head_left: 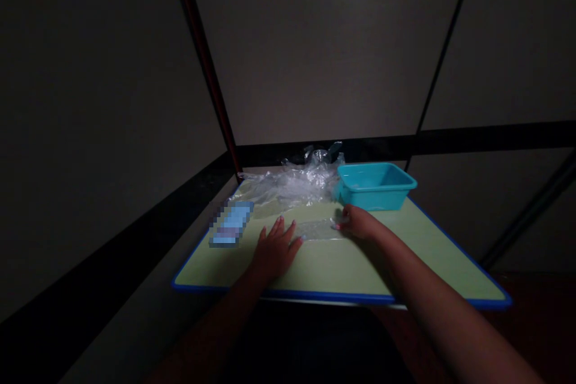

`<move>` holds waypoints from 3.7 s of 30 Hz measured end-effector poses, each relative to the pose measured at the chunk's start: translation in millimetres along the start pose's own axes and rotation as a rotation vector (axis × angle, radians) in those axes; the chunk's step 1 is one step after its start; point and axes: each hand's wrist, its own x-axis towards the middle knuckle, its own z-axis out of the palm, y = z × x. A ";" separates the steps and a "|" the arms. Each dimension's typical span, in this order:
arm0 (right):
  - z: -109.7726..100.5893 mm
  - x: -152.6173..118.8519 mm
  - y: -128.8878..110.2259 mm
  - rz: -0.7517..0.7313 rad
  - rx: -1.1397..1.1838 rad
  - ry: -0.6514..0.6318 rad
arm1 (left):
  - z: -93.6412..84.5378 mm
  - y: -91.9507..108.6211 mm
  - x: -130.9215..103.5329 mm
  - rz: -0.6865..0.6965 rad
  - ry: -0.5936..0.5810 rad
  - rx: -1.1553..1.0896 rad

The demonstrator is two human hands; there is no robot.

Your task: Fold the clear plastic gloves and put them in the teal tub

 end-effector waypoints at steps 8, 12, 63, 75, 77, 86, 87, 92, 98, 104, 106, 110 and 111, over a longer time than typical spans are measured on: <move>-5.1 3.9 7.1 0.024 -0.065 -0.073 | 1.6 -2.2 2.2 0.007 -0.015 0.023; -4.0 1.4 8.6 0.051 -0.104 -0.060 | 0.5 -1.7 1.9 0.005 -0.019 0.028; 14.9 -11.5 -4.6 0.244 -0.069 0.240 | -7.3 -25.3 47.2 0.416 -0.197 -0.360; 8.7 -10.9 -9.1 0.256 -0.068 0.217 | -5.2 -16.9 20.2 0.458 -0.129 -0.218; 3.4 -9.7 -11.7 0.246 -0.065 0.228 | -5.0 -16.4 20.8 0.459 -0.124 -0.210; -26.8 -9.5 -42.8 0.178 -0.069 0.260 | -4.4 -14.8 21.3 0.465 -0.131 -0.213; -30.0 -9.4 -47.1 0.167 -0.068 0.264 | -3.9 -14.8 21.6 0.458 -0.133 -0.218; -41.6 -7.0 -61.4 0.120 -0.108 0.291 | -2.1 -14.6 23.1 0.423 -0.113 -0.238; -43.2 -4.5 -67.2 0.119 -0.143 0.291 | -2.6 -13.7 21.9 0.432 -0.108 -0.225; -42.1 -1.5 -79.2 0.086 -0.158 0.301 | -2.3 -12.3 21.7 0.450 -0.139 -0.205; -42.1 1.3 -85.8 0.062 -0.163 0.298 | -2.4 -11.8 21.9 0.453 -0.136 -0.205; -41.9 6.8 -101.4 0.026 -0.186 0.294 | -3.5 -10.8 21.9 0.455 -0.140 -0.191; -41.8 7.8 -105.5 0.014 -0.195 0.294 | -3.8 -10.6 21.8 0.456 -0.139 -0.187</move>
